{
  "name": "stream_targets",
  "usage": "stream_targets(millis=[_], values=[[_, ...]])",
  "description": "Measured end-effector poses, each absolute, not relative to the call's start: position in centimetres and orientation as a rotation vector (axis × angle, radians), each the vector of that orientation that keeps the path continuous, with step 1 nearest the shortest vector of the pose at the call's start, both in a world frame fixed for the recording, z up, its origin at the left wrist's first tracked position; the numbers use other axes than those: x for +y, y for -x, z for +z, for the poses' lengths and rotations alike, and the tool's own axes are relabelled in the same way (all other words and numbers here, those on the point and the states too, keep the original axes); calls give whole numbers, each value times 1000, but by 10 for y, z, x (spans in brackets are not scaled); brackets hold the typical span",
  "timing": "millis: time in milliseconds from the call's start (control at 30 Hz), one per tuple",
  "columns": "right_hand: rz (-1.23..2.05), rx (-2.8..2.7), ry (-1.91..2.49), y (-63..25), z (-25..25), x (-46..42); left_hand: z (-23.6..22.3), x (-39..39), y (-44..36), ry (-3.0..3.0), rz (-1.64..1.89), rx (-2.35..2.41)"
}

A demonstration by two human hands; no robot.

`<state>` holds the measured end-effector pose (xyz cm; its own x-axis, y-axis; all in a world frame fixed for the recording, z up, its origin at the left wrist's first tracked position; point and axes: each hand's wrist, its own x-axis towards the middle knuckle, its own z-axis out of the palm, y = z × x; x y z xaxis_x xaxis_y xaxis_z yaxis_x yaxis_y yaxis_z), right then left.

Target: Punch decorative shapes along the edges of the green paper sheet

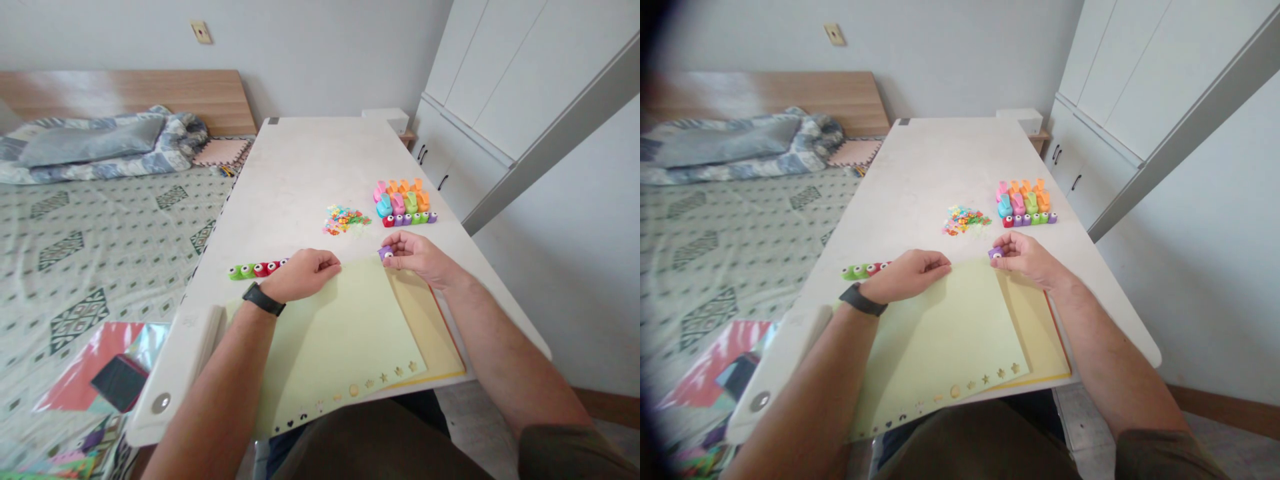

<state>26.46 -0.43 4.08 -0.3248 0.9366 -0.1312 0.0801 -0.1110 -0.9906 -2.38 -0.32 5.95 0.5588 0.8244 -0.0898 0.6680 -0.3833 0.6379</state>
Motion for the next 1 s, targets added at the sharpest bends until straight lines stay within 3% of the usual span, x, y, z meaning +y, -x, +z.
stream_targets(millis=[1000], values=[[1439,-1432,1141,-263,39,-3,67,-8,17,-2145,382,1204]])
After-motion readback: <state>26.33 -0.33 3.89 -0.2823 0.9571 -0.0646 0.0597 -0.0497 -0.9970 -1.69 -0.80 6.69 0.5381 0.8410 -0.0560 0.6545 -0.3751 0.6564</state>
